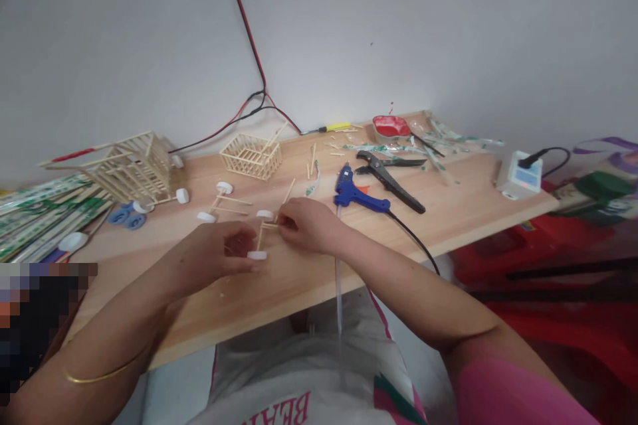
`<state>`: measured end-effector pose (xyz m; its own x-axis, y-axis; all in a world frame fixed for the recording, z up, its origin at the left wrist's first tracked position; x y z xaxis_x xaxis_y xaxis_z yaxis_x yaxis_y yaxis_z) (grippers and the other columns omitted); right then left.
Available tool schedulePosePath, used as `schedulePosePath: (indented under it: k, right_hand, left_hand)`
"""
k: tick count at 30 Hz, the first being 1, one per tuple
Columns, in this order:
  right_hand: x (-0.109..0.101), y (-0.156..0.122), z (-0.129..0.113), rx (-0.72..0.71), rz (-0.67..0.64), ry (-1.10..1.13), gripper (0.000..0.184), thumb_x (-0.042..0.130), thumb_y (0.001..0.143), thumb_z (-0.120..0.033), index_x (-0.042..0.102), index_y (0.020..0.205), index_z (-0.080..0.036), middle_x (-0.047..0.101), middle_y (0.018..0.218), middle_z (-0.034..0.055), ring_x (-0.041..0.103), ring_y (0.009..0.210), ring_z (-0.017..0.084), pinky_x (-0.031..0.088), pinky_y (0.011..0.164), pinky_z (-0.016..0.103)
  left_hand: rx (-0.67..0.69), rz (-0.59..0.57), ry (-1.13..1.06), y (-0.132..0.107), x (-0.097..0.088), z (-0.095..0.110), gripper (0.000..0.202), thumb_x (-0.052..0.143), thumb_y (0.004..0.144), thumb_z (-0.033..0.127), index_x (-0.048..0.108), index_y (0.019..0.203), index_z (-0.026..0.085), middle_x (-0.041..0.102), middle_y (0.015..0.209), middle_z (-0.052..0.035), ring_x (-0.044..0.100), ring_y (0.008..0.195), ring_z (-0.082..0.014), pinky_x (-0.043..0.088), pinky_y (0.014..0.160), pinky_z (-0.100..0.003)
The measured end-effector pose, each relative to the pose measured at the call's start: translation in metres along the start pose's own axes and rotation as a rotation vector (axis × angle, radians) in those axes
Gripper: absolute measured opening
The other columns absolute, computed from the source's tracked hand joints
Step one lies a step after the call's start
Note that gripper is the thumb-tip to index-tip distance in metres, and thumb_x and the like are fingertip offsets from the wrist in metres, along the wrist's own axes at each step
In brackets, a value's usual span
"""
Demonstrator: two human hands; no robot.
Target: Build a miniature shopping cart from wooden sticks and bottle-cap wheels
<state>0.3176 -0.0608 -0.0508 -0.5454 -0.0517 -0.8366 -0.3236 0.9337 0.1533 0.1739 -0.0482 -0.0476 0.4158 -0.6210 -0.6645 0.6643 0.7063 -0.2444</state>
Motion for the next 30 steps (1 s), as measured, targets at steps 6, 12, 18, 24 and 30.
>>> schedulePosePath:
  k: [6,12,18,24,30]
  right_hand:
    - [0.003,0.000,0.004,0.013,-0.004,0.009,0.006,0.058,0.078,-0.012,0.063,0.077,-0.014,0.061,0.073,0.0024,0.051,0.066,0.012,0.033,0.062,0.022]
    - [0.001,0.000,0.009,0.056,0.029,0.130,0.009,0.058,0.075,-0.009,0.064,0.079,-0.015,0.061,0.069,-0.0009,0.049,0.062,0.009,0.033,0.060,0.021]
    - [-0.001,0.000,0.012,0.066,0.054,0.244,0.008,0.059,0.076,-0.012,0.065,0.081,-0.016,0.060,0.070,-0.0011,0.049,0.061,0.009,0.035,0.057,0.020]
    - [-0.001,-0.001,0.013,0.087,0.040,0.314,0.012,0.055,0.080,-0.015,0.066,0.086,-0.015,0.060,0.069,-0.0010,0.048,0.060,0.009,0.035,0.056,0.021]
    - [-0.006,-0.002,0.015,0.145,0.073,0.551,0.015,0.058,0.081,-0.026,0.065,0.089,-0.015,0.065,0.080,0.0028,0.056,0.070,0.012,0.044,0.065,0.024]
  left_hand:
    - [-0.008,0.050,0.175,0.001,0.001,0.008,0.018,0.062,0.076,0.032,0.057,0.067,0.017,0.059,0.067,0.0011,0.051,0.062,-0.0129,0.033,0.055,-0.024]
    - [0.026,0.056,0.160,0.002,0.000,0.008,0.019,0.061,0.076,0.032,0.057,0.064,0.018,0.058,0.065,0.0016,0.050,0.060,-0.0127,0.031,0.054,-0.024]
    - [0.035,0.041,0.156,0.004,0.002,0.005,0.018,0.060,0.077,0.034,0.059,0.068,0.018,0.060,0.067,0.0012,0.052,0.063,-0.0135,0.033,0.056,-0.024]
    - [0.026,0.034,0.154,0.003,0.002,0.004,0.019,0.060,0.078,0.034,0.059,0.068,0.017,0.060,0.067,0.0009,0.052,0.063,-0.0134,0.034,0.056,-0.024]
    - [0.030,0.033,0.124,0.004,0.003,0.003,0.019,0.060,0.078,0.034,0.059,0.067,0.017,0.059,0.066,0.0011,0.051,0.063,-0.0132,0.033,0.056,-0.024]
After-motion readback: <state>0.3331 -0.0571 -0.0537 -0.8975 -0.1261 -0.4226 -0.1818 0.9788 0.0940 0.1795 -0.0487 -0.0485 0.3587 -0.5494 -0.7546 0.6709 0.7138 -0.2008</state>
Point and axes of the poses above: each hand's wrist, its own y-axis towards the middle knuckle, its own x-axis out of the palm, z = x × y, the point moved 7 cm from there along y, towards the middle knuckle
